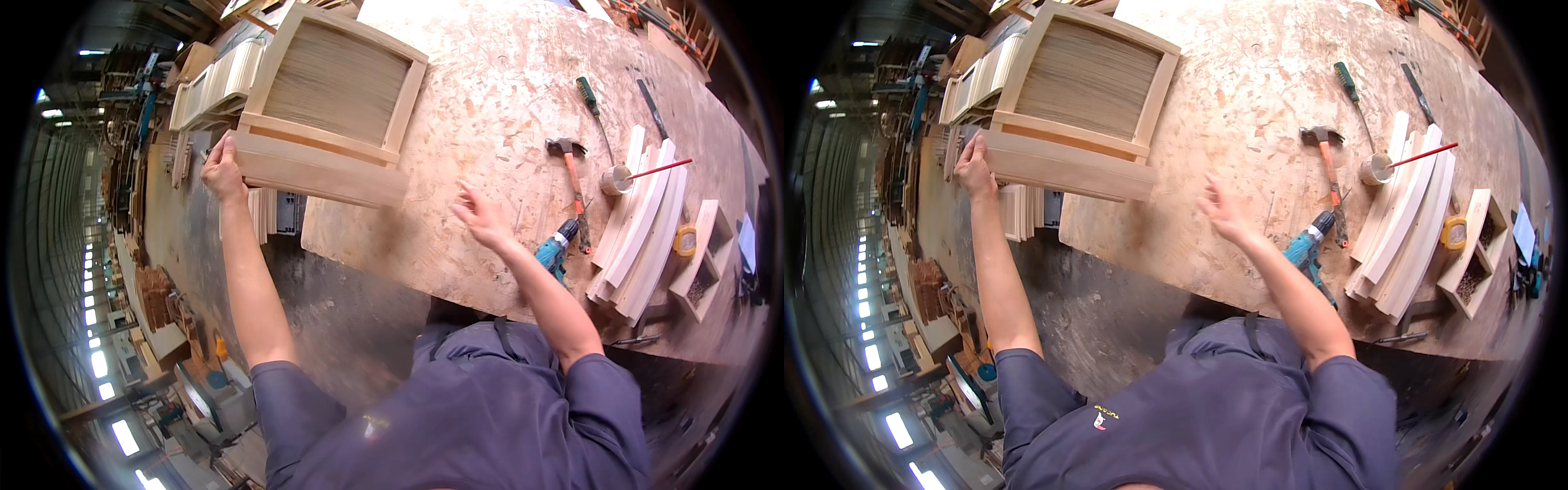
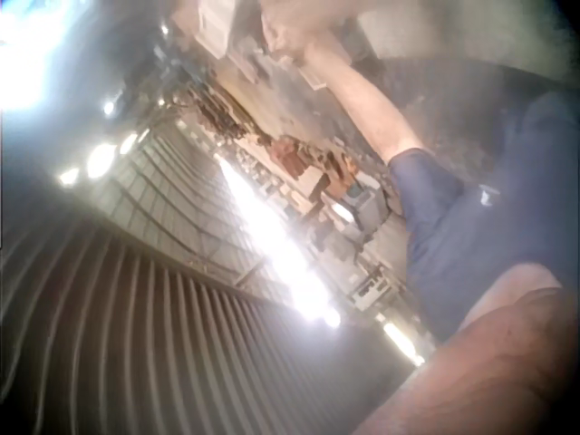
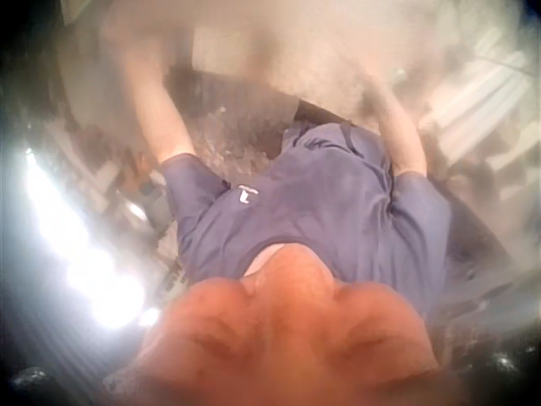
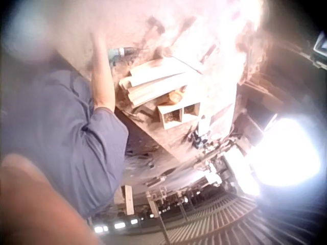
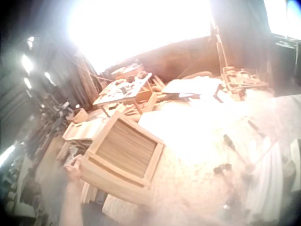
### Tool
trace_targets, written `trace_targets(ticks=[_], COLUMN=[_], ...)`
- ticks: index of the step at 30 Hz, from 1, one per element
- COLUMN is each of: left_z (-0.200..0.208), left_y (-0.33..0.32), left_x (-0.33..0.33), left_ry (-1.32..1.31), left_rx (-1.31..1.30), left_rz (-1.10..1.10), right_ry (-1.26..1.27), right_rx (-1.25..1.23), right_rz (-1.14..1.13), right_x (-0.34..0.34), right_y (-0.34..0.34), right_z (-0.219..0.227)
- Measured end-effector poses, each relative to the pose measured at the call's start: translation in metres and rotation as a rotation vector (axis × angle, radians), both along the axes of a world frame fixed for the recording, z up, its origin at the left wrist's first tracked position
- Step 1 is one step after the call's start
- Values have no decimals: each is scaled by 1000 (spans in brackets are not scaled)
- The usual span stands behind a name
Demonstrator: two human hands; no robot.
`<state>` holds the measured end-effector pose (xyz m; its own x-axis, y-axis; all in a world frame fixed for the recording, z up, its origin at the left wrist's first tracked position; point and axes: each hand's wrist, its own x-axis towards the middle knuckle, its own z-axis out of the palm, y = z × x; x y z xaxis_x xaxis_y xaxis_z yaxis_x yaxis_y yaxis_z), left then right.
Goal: The person assembles a wooden frame by applying glue to a wooden strip and attaching it to a larger frame structure. They use a C-clamp to secure the joint and a cordless drill to drive screws into the wood. Finally, they use a hammer to tap the frame components together.
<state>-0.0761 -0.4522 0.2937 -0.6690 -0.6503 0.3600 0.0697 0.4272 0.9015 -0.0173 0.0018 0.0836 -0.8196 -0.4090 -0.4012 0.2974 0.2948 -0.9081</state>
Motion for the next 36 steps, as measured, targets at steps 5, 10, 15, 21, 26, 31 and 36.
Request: trace_targets(ticks=[5,10,15,21,26,31,36], left_z=[-30,-68,-126,-182,-190,-198,-196], left_y=[-74,-133,-153,-62,0,15,11], left_x=[-14,-26,5,103,147,158,158], left_ry=[-78,-169,-252,-340,-350,-312,-492], left_rx=[201,338,523,869,767,597,133], left_rz=[7,22,-20,122,132,207,291], right_ry=[-156,-99,-80,205,263,360,389], right_rx=[-243,-438,-295,-89,-3,204,211], right_rz=[-273,-589,-703,-841,-807,-667,-558], right_x=[-1,1,10,19,14,17,11], right_y=[-134,-195,-185,-129,-97,-81,-77], right_z=[-22,-17,-7,4,12,7,7])
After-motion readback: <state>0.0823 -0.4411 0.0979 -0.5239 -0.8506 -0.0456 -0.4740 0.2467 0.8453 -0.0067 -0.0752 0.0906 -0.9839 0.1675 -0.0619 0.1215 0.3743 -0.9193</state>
